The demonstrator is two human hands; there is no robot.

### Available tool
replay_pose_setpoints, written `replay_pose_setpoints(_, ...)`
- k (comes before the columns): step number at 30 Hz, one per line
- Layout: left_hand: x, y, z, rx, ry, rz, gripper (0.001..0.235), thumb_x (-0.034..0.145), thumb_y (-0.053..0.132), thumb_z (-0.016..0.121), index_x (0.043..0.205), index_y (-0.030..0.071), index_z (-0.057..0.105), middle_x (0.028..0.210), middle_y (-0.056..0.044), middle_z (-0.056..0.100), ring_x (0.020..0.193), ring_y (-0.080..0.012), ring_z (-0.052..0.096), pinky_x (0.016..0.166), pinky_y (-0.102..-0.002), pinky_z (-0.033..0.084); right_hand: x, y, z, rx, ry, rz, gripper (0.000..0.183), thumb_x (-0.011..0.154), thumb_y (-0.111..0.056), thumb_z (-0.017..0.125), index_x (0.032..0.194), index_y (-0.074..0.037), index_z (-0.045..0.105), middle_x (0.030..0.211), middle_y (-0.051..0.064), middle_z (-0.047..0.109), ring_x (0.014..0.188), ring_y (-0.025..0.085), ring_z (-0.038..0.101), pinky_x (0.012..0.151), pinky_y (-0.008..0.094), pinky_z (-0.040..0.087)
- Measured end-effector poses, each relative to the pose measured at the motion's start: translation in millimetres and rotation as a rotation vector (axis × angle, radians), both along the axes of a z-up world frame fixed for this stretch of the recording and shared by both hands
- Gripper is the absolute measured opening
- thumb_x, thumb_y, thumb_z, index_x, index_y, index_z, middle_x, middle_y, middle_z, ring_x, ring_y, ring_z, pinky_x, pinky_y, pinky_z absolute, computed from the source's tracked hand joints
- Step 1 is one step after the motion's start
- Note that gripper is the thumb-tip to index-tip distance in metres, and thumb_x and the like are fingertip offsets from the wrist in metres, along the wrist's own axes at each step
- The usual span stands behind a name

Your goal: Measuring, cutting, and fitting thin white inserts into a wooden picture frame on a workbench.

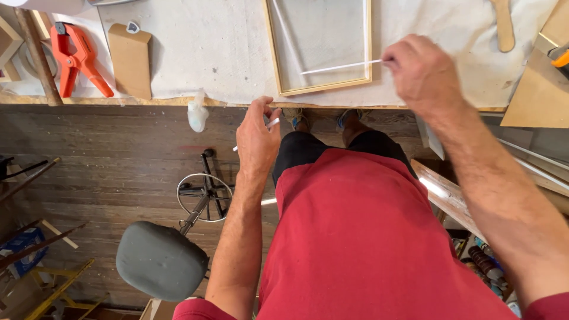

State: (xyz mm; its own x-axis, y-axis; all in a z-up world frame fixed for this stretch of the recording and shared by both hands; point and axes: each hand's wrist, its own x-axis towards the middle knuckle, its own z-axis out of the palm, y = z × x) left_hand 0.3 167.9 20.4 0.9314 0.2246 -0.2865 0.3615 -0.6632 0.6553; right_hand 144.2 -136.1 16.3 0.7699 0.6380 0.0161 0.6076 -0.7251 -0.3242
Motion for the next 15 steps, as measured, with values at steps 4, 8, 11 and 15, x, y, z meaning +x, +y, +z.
replay_pose_setpoints(4,-2.0,-2.6,-0.9,0.006,-0.032,-0.03,0.021,0.105,0.016,0.062,0.124,0.011,0.056,0.092,0.0,0.063,0.079,-0.0237,0.062,0.064,-0.042,0.049,-3.5,31.2,-2.2,0.11,0.006,0.041,0.006,0.108,-0.002,0.072,0.103,0.0,0.07,0.092,0.012,0.068,0.081,0.024,0.065,0.071,0.032,0.059)
replay_pose_setpoints(8,-4.0,-6.3,-2.8,0.045,-0.06,-0.082,0.018,0.105,0.017,0.061,0.122,0.01,0.058,0.094,-0.001,0.063,0.077,-0.023,0.062,0.057,-0.042,0.047,-2.3,25.3,-3.5,0.155,0.068,-0.008,0.007,0.111,-0.003,0.067,0.107,0.002,0.07,0.099,0.016,0.069,0.089,0.027,0.065,0.083,0.037,0.06)
replay_pose_setpoints(11,-3.1,-9.0,1.0,-0.009,0.086,-0.067,0.021,0.104,0.021,0.061,0.121,0.011,0.057,0.094,-0.002,0.067,0.075,-0.028,0.065,0.06,-0.046,0.047,3.3,-8.0,0.4,0.364,0.16,-0.288,0.011,0.106,0.015,0.073,0.108,0.006,0.066,0.103,0.019,0.067,0.094,0.03,0.063,0.085,0.039,0.056)
replay_pose_setpoints(15,2.3,-21.5,7.1,-0.042,0.232,-0.118,0.028,0.101,0.02,0.064,0.126,0.009,0.054,0.099,-0.008,0.076,0.079,-0.0276,0.075,0.065,-0.049,0.059,-5.4,-27.7,21.4,0.251,0.062,-0.495,0.046,0.1,0.014,0.085,0.128,0.01,0.049,0.123,0.028,0.053,0.105,0.035,0.058,0.089,0.045,0.055)
